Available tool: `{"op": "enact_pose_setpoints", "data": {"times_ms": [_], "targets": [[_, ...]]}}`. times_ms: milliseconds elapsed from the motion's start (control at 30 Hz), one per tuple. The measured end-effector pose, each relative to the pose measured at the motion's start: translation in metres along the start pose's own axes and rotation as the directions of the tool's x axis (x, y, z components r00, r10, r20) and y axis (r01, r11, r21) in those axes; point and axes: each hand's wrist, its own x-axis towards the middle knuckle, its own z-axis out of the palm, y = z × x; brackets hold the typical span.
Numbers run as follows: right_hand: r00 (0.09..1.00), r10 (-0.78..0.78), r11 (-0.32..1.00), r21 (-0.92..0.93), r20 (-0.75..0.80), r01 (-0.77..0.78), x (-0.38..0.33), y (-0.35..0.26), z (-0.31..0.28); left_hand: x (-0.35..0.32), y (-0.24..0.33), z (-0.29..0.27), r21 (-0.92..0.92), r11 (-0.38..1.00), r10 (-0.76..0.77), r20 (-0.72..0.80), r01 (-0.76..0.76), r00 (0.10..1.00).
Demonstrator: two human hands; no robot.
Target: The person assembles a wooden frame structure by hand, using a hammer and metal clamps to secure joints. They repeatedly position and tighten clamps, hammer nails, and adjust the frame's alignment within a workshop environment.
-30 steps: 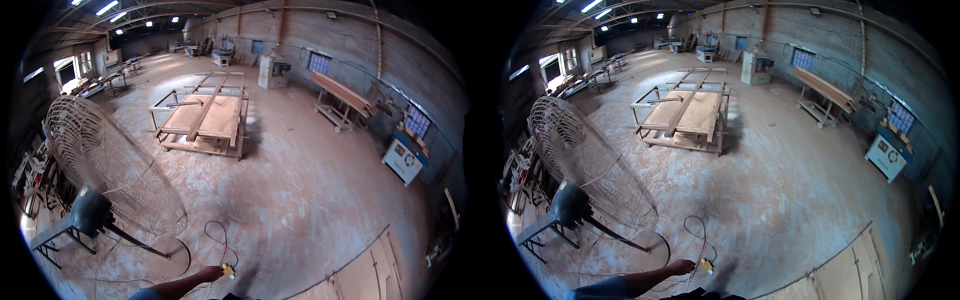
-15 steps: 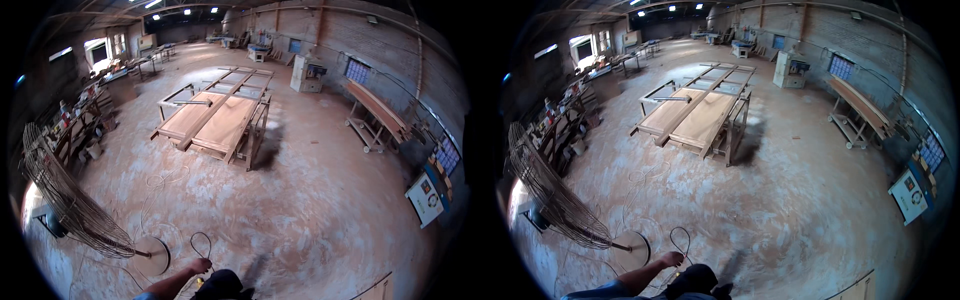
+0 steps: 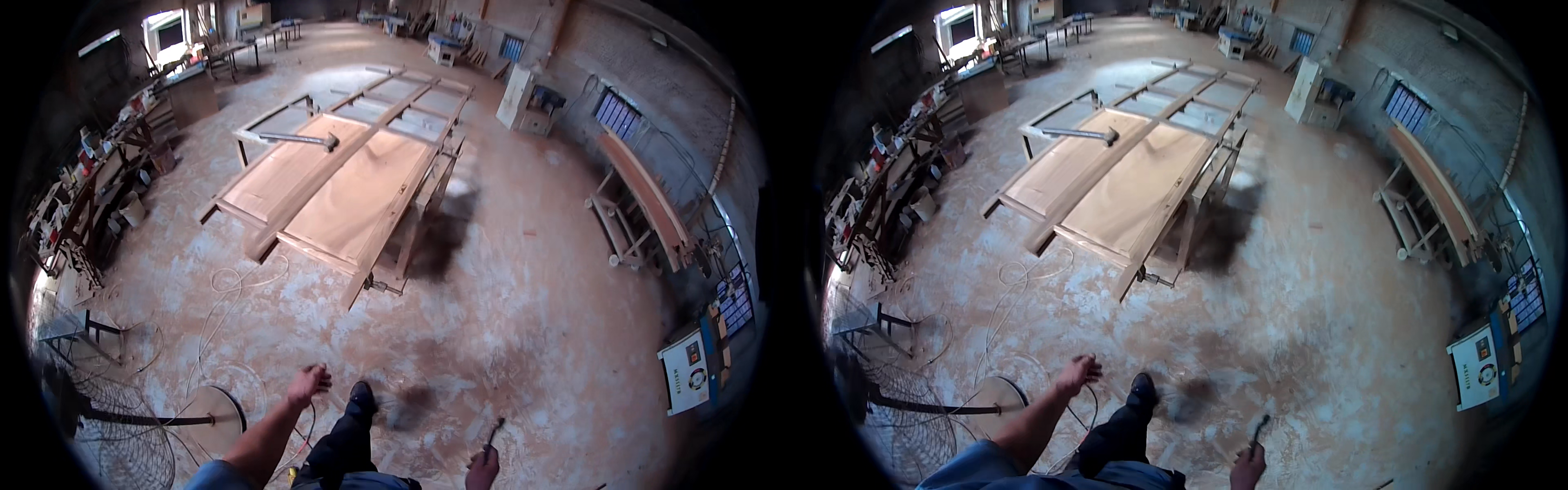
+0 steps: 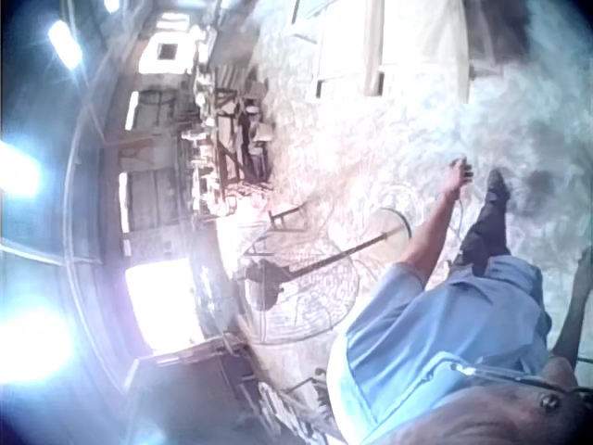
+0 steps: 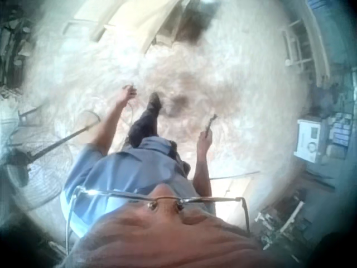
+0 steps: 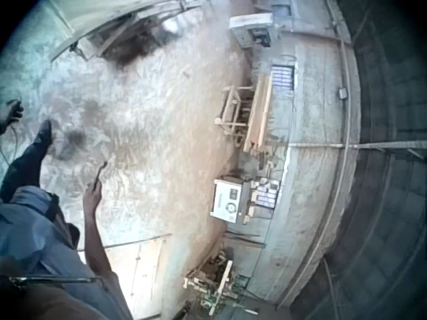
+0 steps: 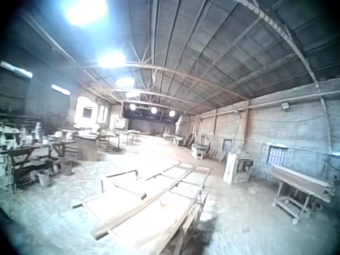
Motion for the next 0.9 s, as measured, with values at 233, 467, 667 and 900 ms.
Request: {"op": "enact_pose_setpoints", "data": {"times_ms": [233, 467, 667, 900], "targets": [[0.879, -0.287, 0.823, -0.371, 0.381, 0.43, 0.136, -0.075, 0.145, 0.104, 0.128, 0.024, 0.07, 0.997, 0.044, -0.145, -0.034, 0.988], [0.8, -0.37, 0.744, -0.366, 0.472, 0.56, 0.263, -0.122, 0.245, 0.158, 0.161, 0.044, -0.194, 0.98, -0.066, -0.134, 0.039, 0.989], [0.751, -0.369, 0.746, -0.307, 0.547, 0.59, 0.333, -0.126, 0.282, 0.185, 0.181, 0.043, -0.285, 0.957, -0.107, -0.188, 0.05, 0.976], [0.666, -0.283, 0.702, -0.324, 0.69, 0.634, 0.374, -0.121, 0.296, 0.24, 0.162, 0.034, -0.372, 0.928, -0.039, -0.111, -0.005, 0.993]]}}
